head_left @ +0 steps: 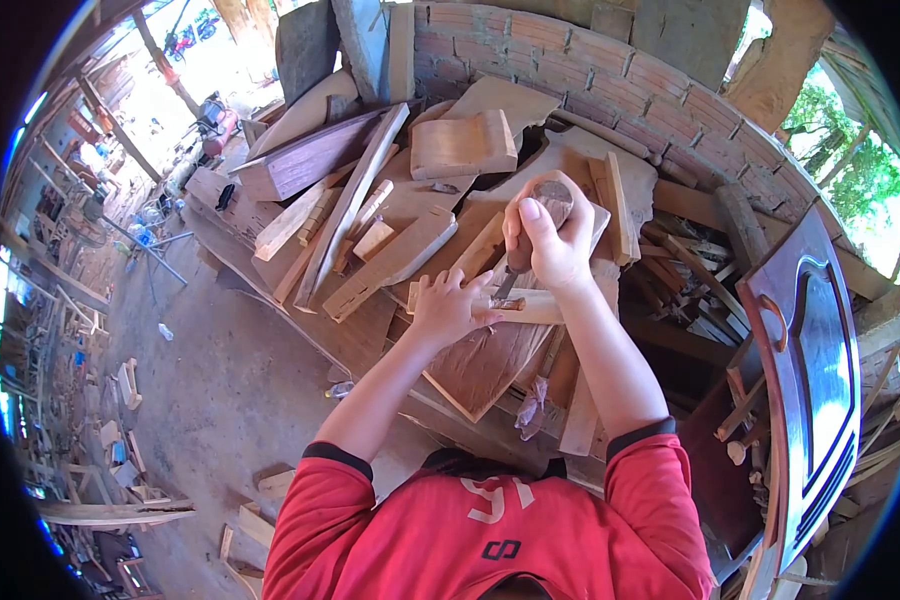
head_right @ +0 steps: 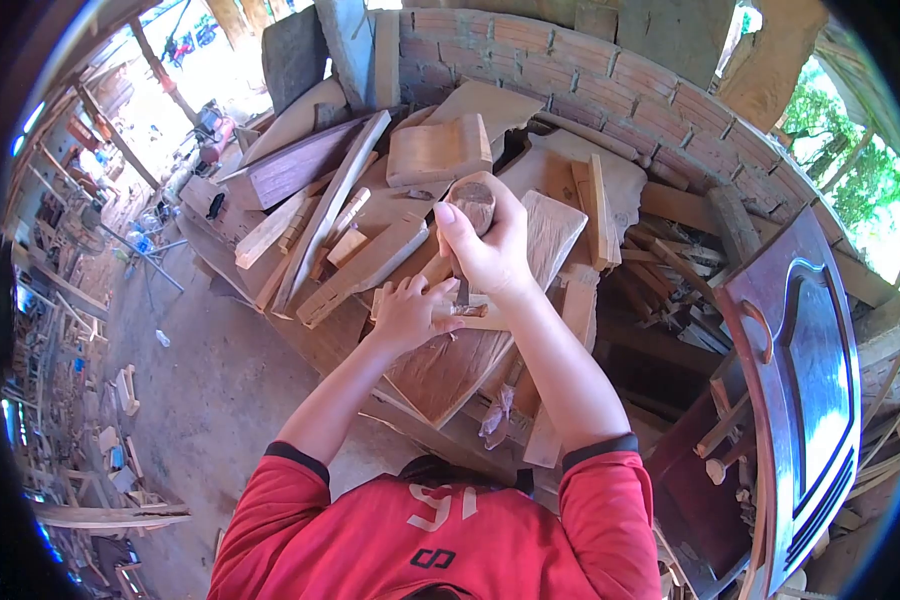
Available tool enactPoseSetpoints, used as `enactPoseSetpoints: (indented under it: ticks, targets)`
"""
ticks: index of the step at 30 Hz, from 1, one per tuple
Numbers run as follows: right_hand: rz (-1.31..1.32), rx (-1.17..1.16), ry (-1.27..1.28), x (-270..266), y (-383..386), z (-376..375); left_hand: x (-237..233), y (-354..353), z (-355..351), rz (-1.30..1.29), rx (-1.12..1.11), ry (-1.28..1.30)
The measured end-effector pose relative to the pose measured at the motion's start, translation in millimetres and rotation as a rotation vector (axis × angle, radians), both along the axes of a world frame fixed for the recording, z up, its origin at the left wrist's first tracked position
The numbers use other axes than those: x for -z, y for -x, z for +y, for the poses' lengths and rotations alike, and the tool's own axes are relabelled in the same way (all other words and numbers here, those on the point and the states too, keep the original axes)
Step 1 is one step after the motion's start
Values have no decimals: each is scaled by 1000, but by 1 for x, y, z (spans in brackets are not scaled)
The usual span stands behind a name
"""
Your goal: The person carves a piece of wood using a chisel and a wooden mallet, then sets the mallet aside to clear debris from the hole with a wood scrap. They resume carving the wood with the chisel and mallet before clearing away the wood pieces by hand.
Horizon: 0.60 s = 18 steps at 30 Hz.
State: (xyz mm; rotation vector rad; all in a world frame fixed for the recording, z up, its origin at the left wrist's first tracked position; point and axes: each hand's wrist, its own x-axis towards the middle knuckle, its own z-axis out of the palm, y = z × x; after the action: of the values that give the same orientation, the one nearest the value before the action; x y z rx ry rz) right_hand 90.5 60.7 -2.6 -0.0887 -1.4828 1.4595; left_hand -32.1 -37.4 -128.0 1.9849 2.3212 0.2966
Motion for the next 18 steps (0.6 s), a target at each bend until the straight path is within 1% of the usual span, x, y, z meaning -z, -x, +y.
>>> enactPoseSetpoints:
  ticks: [4, 10, 13, 14, 16, 18]
  targets:
    - [-39, -72, 29, -2, 10, 5, -3, -1, -1, 2, -10, 13]
    - [-69, -101, 123, -8, 24, 19, -7, -2, 1, -18, -9, 62]
    - [-119, -188, 68, -9, 25, 31, -10, -2, 1, -30, -10, 83]
    - [-122, -186, 73, -10, 25, 33, -10, -3, 1, -33, -8, 88]
    - [-117, -297, 142, -13, 29, 38, -9, -4, 2, -11, -44, 80]
    - [-122, -302, 161, -11, 35, 45, -10, -5, 2, -19, -43, 87]
